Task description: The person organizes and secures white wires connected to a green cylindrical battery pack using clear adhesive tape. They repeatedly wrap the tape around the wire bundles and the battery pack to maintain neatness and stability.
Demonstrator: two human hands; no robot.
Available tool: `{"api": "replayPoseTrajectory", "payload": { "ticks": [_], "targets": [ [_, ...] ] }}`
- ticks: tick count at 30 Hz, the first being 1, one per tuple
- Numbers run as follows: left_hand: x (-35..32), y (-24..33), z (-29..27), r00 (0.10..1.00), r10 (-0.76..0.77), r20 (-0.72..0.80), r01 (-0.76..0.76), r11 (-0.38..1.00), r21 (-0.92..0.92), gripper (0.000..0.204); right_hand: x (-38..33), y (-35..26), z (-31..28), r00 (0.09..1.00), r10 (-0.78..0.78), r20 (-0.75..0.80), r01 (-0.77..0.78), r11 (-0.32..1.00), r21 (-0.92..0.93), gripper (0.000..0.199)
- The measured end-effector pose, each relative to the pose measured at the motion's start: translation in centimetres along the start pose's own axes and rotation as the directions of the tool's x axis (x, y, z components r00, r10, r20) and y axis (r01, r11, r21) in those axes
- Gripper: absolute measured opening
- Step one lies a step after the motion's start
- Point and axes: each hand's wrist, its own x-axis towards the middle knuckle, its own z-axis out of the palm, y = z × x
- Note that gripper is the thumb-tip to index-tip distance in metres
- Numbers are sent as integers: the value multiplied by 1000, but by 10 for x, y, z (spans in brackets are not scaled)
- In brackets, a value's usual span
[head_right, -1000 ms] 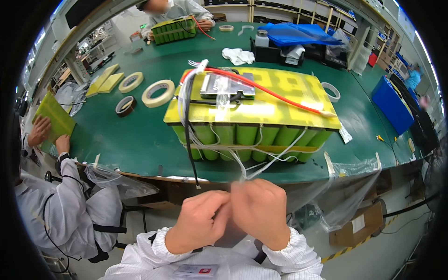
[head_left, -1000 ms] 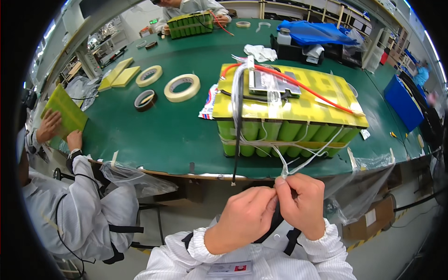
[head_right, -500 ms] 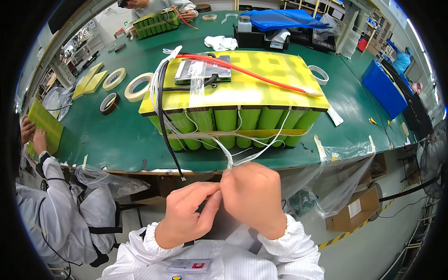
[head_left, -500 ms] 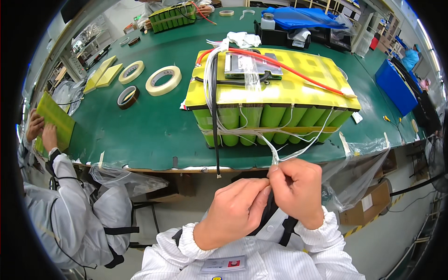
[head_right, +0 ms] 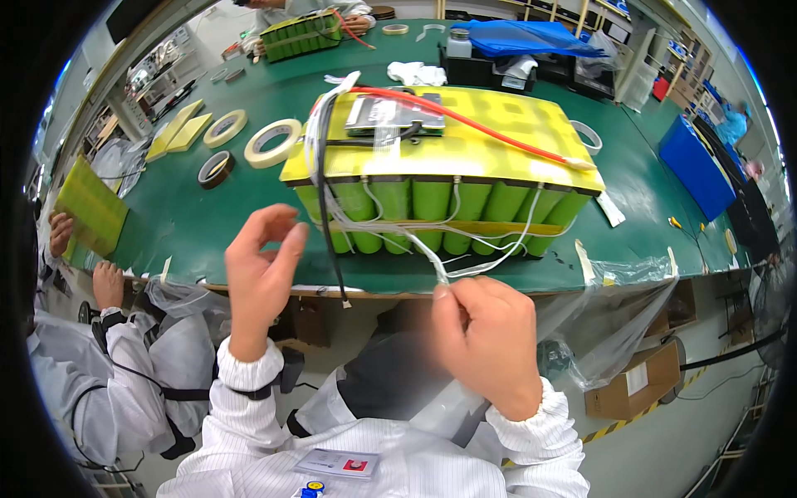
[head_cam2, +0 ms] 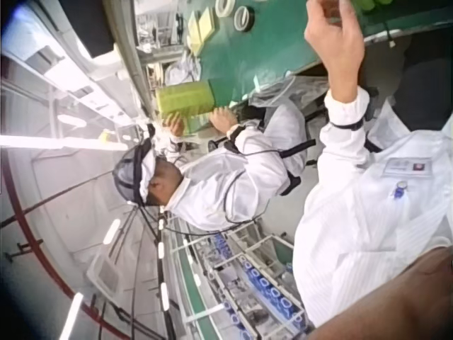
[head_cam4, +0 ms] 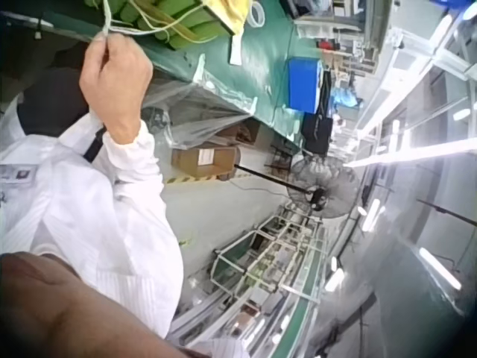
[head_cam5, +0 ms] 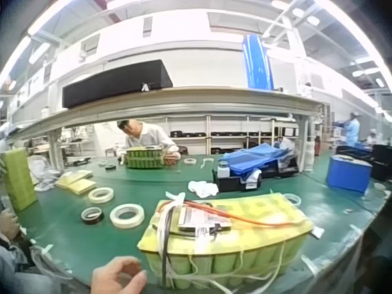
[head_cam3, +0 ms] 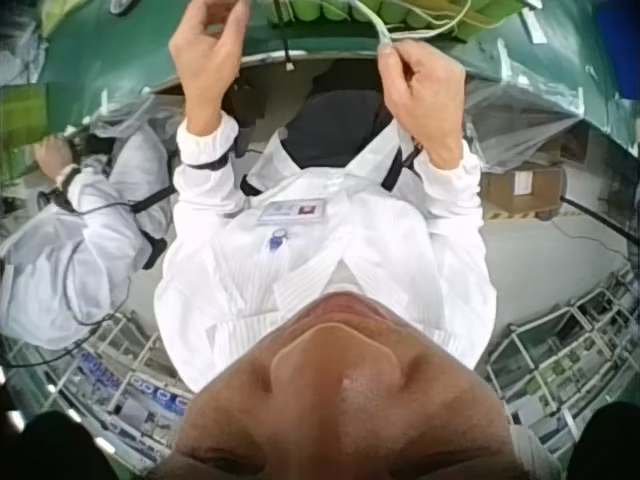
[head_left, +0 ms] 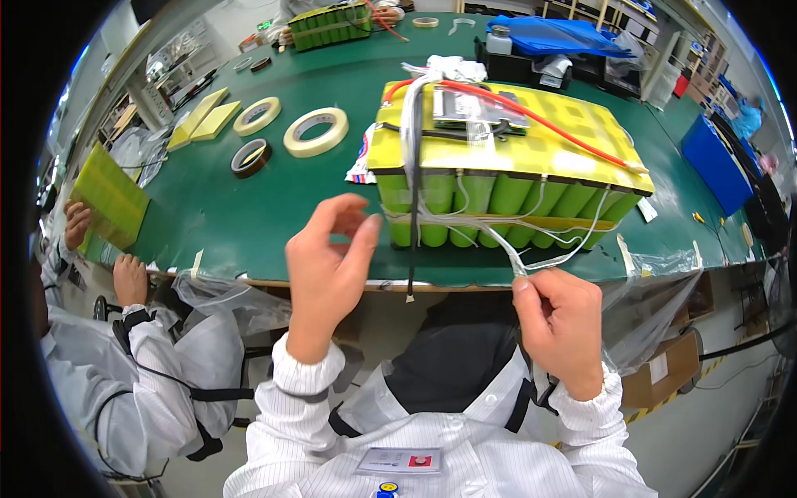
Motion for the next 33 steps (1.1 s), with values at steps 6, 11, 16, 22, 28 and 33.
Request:
{"api": "replayPoseTrajectory", "payload": {
  "ticks": [6,11,16,22,28,33],
  "targets": [
    [1,-25,8,995,36,92,-11,968,-252,39,-4,1,-4,1000,-6,12,6,1000,-19,19],
    [1,-28,14,996,-27,83,52,949,-312,47,-2,-2,-12,998,7,57,-4,999,-54,20],
    [5,-29,22,1000,-20,-4,18,970,-241,54,-1,-9,-10,996,-23,87,28,998,-61,17],
    [8,-19,21,999,-50,5,50,976,-213,59,-7,-15,1,991,-98,86,110,981,-157,16],
    [6,-18,25,998,-8,-69,-5,983,-183,66,-12,-13,-2,990,-109,93,124,978,-167,14],
    [6,-17,25,997,9,-75,-21,985,-171,66,-14,-13,-11,985,-103,139,127,975,-183,13]
  ]
}}
